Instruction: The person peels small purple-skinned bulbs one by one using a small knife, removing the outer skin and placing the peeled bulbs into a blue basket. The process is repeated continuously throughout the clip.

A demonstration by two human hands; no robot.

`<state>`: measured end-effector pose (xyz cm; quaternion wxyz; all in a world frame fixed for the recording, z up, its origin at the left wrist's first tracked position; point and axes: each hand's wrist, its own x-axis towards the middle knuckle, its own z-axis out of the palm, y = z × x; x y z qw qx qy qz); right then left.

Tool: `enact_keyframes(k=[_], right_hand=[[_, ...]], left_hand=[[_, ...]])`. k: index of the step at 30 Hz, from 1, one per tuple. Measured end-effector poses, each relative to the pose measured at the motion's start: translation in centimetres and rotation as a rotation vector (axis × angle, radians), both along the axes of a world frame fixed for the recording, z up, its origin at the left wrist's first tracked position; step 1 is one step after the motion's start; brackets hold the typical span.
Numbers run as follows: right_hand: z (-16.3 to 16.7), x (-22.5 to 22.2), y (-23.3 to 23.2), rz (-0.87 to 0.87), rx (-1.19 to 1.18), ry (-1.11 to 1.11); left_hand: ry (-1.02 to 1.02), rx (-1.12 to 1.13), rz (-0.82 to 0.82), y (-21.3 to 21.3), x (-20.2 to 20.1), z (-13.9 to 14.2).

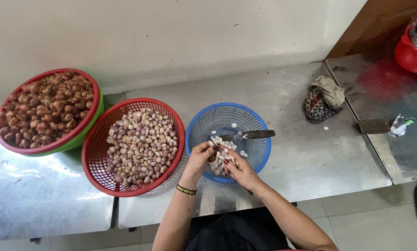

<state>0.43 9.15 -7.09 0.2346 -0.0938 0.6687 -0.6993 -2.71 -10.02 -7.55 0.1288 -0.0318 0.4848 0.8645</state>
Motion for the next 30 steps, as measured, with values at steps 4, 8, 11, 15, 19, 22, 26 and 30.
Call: enact_keyframes(k=[4, 8, 11, 15, 19, 22, 26, 30], right_hand=[[0.3, -0.2, -0.4, -0.03, 0.067, -0.004], [-0.4, -0.5, -0.6, -0.031, 0.01, 0.035], [-1.4, -0.5, -0.3, -0.023, -0.063, -0.003], [-2.3, -0.1, 0.2, -0.004, -0.122, -0.024], [-2.4, -0.4, -0.3, -0.05, -0.185, -0.085], [-1.8, -0.1, -0.7, -0.056, -0.26, -0.143], [-0.7, 0.8, -1.0, -0.054, -0.276, -0.147], [-0.1, 0.7, -1.5, -0.032, -0.136, -0.051]], left_hand=[[-0.011, -0.079, -0.009, 0.2, 0.5, 0.1], [-0.046, -0.019, -0.008, 0.6, 0.5, -0.1], [-0.075, 0.022, 0.01, 0.7, 0.3, -0.2], [-0.062, 0.036, 0.05, 0.4, 0.2, -0.1], [-0.038, 0.108, -0.019, 0.5, 0.5, -0.1], [-0.08, 0.056, 0.043, 0.7, 1.0, -0.1], [-0.083, 0.158, 0.137, -0.2, 1.2, 0.1], [-0.108, 0.179, 0.132, -1.2, 1.2, 0.7]])
